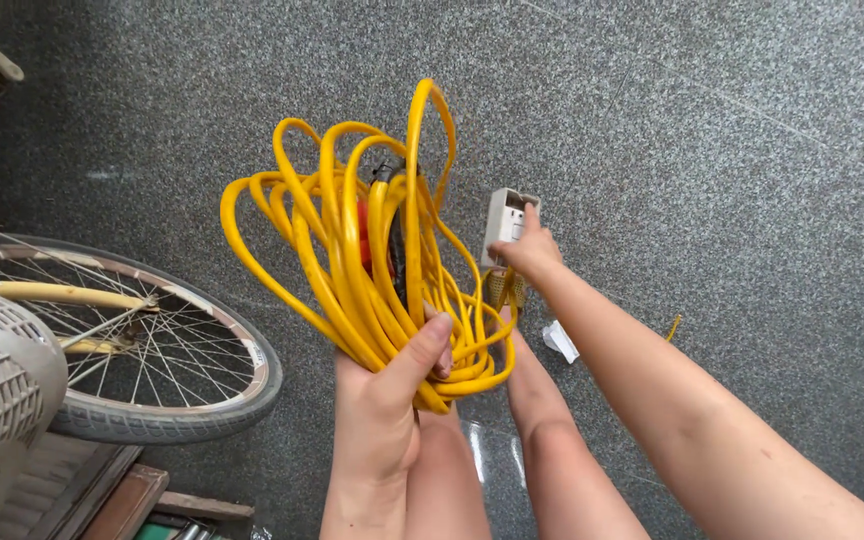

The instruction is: Coiling a yellow extension cord and hanging it on the handlebars of a bicycle

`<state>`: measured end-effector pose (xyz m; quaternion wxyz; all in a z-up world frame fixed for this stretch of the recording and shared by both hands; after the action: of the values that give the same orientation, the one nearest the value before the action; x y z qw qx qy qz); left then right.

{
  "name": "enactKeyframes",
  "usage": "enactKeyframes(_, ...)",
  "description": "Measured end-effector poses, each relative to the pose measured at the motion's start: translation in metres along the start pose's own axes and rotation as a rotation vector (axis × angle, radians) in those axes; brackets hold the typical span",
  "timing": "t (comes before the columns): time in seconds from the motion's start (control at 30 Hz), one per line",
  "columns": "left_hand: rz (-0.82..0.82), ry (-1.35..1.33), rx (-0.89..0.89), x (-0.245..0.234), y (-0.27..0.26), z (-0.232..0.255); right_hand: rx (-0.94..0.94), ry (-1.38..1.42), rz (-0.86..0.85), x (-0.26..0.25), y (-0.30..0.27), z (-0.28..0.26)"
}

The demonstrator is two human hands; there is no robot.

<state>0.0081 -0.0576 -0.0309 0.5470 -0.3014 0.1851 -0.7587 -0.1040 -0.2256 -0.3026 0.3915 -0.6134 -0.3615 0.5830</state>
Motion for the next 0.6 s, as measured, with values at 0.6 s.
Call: enactKeyframes(0.6,-0.032,0.063,-0.093,-0.018,0.081,-0.063,0.126,-0.015,0.148,0.037,0.148,-0.020)
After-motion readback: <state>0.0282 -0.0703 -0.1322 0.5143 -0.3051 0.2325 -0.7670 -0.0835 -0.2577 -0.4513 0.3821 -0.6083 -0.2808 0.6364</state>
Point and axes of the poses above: each hand's wrist, its own y-axis towards the middle knuckle, its own x-axis out of the palm, z = x × y, the point moved 5 cm from there along y, towards the middle knuckle, and after that the axes turned 5 degrees about x, right-handed, at the moved point
